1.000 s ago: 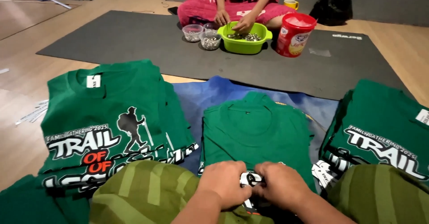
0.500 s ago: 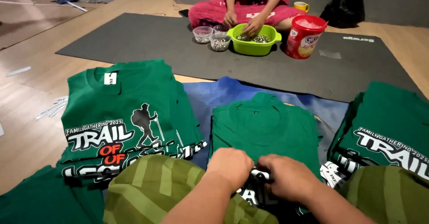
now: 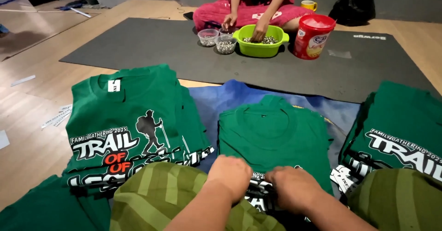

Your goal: Attaching brand tags to green t-shirts using a tagging tool and stacking the finished items.

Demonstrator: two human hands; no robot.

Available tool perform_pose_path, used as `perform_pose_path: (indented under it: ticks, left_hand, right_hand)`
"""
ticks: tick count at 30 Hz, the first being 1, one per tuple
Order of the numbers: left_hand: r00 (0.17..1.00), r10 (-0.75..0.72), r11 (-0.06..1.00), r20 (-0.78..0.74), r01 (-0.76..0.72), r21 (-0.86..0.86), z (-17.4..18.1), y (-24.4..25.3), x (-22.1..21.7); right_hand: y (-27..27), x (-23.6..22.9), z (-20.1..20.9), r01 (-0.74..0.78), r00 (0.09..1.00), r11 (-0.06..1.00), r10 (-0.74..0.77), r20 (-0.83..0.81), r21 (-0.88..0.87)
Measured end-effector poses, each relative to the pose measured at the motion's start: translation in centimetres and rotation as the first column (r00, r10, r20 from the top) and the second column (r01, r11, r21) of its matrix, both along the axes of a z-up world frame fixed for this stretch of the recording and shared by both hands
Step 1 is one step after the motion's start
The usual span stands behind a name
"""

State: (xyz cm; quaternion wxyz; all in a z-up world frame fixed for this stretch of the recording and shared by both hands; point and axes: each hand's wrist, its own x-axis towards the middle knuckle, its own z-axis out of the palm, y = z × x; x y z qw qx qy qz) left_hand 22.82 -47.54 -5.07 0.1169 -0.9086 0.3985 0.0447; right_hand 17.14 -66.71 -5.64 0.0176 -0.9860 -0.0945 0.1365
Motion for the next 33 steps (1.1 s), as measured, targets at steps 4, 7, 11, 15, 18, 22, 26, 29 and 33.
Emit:
perform_pose_path:
  ticks: [4, 7, 11, 15, 18, 22, 26, 29, 33]
  left_hand:
    - [0.997, -0.013, 0.996, -0.072, 0.007, -0.093, 1.1, -0.7, -0.4]
    - [0.949, -0.014, 1.0, -0.315, 0.006, -0.027, 1.5, -1.5, -1.1]
    - [0.912, 0.135, 0.991, -0.387, -0.132, 0.034, 2.1, -1.3, -1.3]
    - [0.933, 0.114, 0.993, -0.341, -0.107, 0.039, 2.3, -1.4, -0.9]
    - [0.953, 0.06, 0.997, -0.298, -0.045, 0.057, 2.8, -1.5, -1.4]
    - [0.935, 0.095, 0.995, -0.342, -0.085, 0.043, 2.4, -1.7, -1.5]
    - [0.899, 0.088, 0.996, -0.43, -0.092, 0.011, 3.1, -1.6, -2.0]
    - [0.85, 0.094, 0.995, -0.518, -0.09, 0.034, 4.2, -1.6, -1.9]
    - [0.484, 0.2, 0.962, -0.852, -0.261, 0.077, 1.7, -3.3, 0.0]
  right_hand:
    - [0.3, 0.1, 1.4, 0.066, 0.993, 0.992, -0.054, -0.1, 0.112]
    - [0.3, -0.1, 2.2, 0.131, 0.983, 0.984, -0.113, -0.146, 0.122]
    - [0.6, -0.5, 2.5, 0.174, 0.969, 0.985, -0.17, -0.177, 0.003]
    - [-0.2, 0.0, 2.0, 0.226, 0.962, 0.974, -0.228, -0.15, -0.03]
    - [-0.2, 0.1, 1.9, 0.21, 0.966, 0.976, -0.217, -0.138, -0.063]
    - [-0.3, -0.2, 2.4, 0.179, 0.97, 0.982, -0.186, -0.158, -0.056]
    - [-0.3, -0.5, 2.5, 0.135, 0.936, 0.99, -0.137, -0.323, -0.03]
    - [-0.9, -0.6, 2.5, 0.088, 0.899, 0.995, -0.062, -0.434, 0.039]
    - [-1.8, -0.9, 4.5, 0.303, 0.691, 0.904, 0.01, -0.723, 0.301]
